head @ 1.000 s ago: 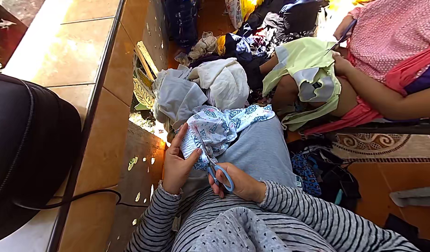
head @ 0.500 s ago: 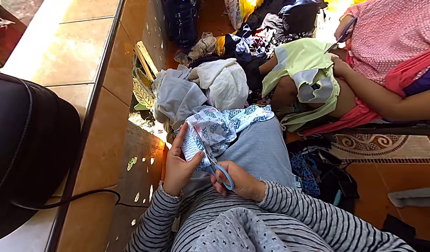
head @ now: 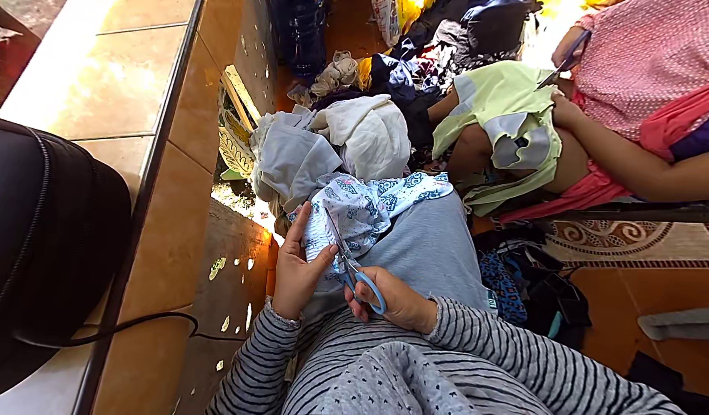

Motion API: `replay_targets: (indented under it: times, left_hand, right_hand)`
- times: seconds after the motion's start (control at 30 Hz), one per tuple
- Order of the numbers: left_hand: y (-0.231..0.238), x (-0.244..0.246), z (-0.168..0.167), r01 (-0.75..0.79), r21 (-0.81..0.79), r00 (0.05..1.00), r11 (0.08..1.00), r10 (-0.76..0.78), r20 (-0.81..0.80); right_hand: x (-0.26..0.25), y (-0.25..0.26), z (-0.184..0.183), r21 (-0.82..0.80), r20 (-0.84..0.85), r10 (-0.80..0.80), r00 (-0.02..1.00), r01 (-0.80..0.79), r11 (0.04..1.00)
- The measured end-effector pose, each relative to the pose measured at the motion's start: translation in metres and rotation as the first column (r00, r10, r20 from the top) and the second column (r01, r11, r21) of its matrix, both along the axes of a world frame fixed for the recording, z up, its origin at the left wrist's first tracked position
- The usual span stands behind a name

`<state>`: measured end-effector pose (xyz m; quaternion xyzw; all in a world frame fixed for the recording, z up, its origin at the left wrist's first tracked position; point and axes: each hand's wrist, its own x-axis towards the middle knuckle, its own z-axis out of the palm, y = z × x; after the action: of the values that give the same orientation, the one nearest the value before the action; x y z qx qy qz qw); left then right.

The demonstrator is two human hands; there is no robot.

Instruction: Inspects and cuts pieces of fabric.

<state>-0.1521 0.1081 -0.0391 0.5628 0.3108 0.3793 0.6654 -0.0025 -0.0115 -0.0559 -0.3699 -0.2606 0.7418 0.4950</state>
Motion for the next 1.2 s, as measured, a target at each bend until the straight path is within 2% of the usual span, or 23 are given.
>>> replay_targets:
  times: [0.37,0.47,0.57,0.63,0.7,0.73,0.77,0.8,0.87,0.9,0.93,0.97,1.0,1.03,1.07,1.13,1.2]
  left_hand:
    - [-0.003,0.002,0.001,-0.027,0.033,0.999,0.999,0.028,-0.029]
    - [0.0,0.003,0.0,-0.103,-0.066,0.995,0.992,0.104,-0.002]
    - [0.012,0.002,0.006,-0.162,-0.421,0.978,0.892,0.201,0.048]
    - [0.026,-0.009,0.004,-0.021,-0.583,0.983,0.812,0.122,0.134]
    - [0.039,-0.026,-0.003,0.142,-0.602,0.982,0.786,-0.035,0.186]
    - [0.043,-0.032,-0.006,0.166,-0.594,0.983,0.787,-0.083,0.164]
    - [0.044,-0.036,-0.009,0.145,-0.583,0.989,0.799,-0.1,0.108]
    - [0.044,-0.038,-0.012,0.094,-0.568,0.995,0.818,-0.089,0.038]
    - [0.042,-0.037,-0.019,0.023,-0.545,0.997,0.838,-0.062,-0.053]
    - [0.041,-0.037,-0.023,0.032,-0.548,0.995,0.836,-0.077,-0.06]
    - [0.04,-0.037,-0.027,0.066,-0.554,0.993,0.83,-0.11,-0.047]
    - [0.039,-0.037,-0.029,0.114,-0.556,0.987,0.823,-0.155,-0.027]
    - [0.04,-0.037,-0.031,0.171,-0.551,0.978,0.817,-0.209,-0.006]
    - [0.04,-0.036,-0.031,0.226,-0.54,0.963,0.81,-0.269,0.001]
    - [0.04,-0.036,-0.03,0.272,-0.537,0.947,0.799,-0.322,0.001]
    - [0.04,-0.036,-0.03,0.318,-0.549,0.923,0.773,-0.386,-0.009]
    - [0.039,-0.036,-0.031,0.258,-0.546,0.936,0.797,-0.346,-0.063]
  right_hand:
    - [0.001,-0.003,0.002,0.0,0.117,-0.035,0.993,0.035,0.999]
    - [0.002,-0.004,0.003,-0.019,0.148,-0.005,0.989,0.008,1.0]
    - [0.013,-0.002,0.007,-0.05,0.231,0.209,0.95,-0.202,0.978]
    - [0.036,0.004,0.004,0.003,0.307,0.405,0.861,-0.426,0.905]
    - [0.068,0.012,0.002,0.051,0.415,0.533,0.737,-0.604,0.796]
    - [0.084,0.017,0.0,0.066,0.448,0.562,0.695,-0.653,0.755]
    - [0.098,0.023,-0.003,0.073,0.461,0.557,0.691,-0.655,0.753]
    - [0.108,0.028,-0.006,0.068,0.465,0.501,0.73,-0.593,0.802]
    - [0.113,0.044,-0.007,0.024,0.51,0.218,0.832,-0.267,0.964]
    - [0.11,0.056,-0.008,0.004,0.575,0.064,0.815,-0.081,0.997]
    - [0.109,0.072,-0.015,0.003,0.681,-0.041,0.731,0.053,0.999]
    - [0.11,0.088,-0.025,0.015,0.797,-0.085,0.598,0.121,0.993]
    - [0.112,0.102,-0.037,0.02,0.883,-0.089,0.462,0.152,0.988]
    - [0.114,0.115,-0.047,0.011,0.927,-0.076,0.368,0.175,0.985]
    - [0.114,0.126,-0.056,-0.015,0.947,-0.048,0.318,0.191,0.981]
    - [0.111,0.143,-0.065,-0.093,0.952,0.022,0.306,0.218,0.972]
    - [0.105,0.154,-0.067,-0.126,0.95,0.052,0.307,0.224,0.967]
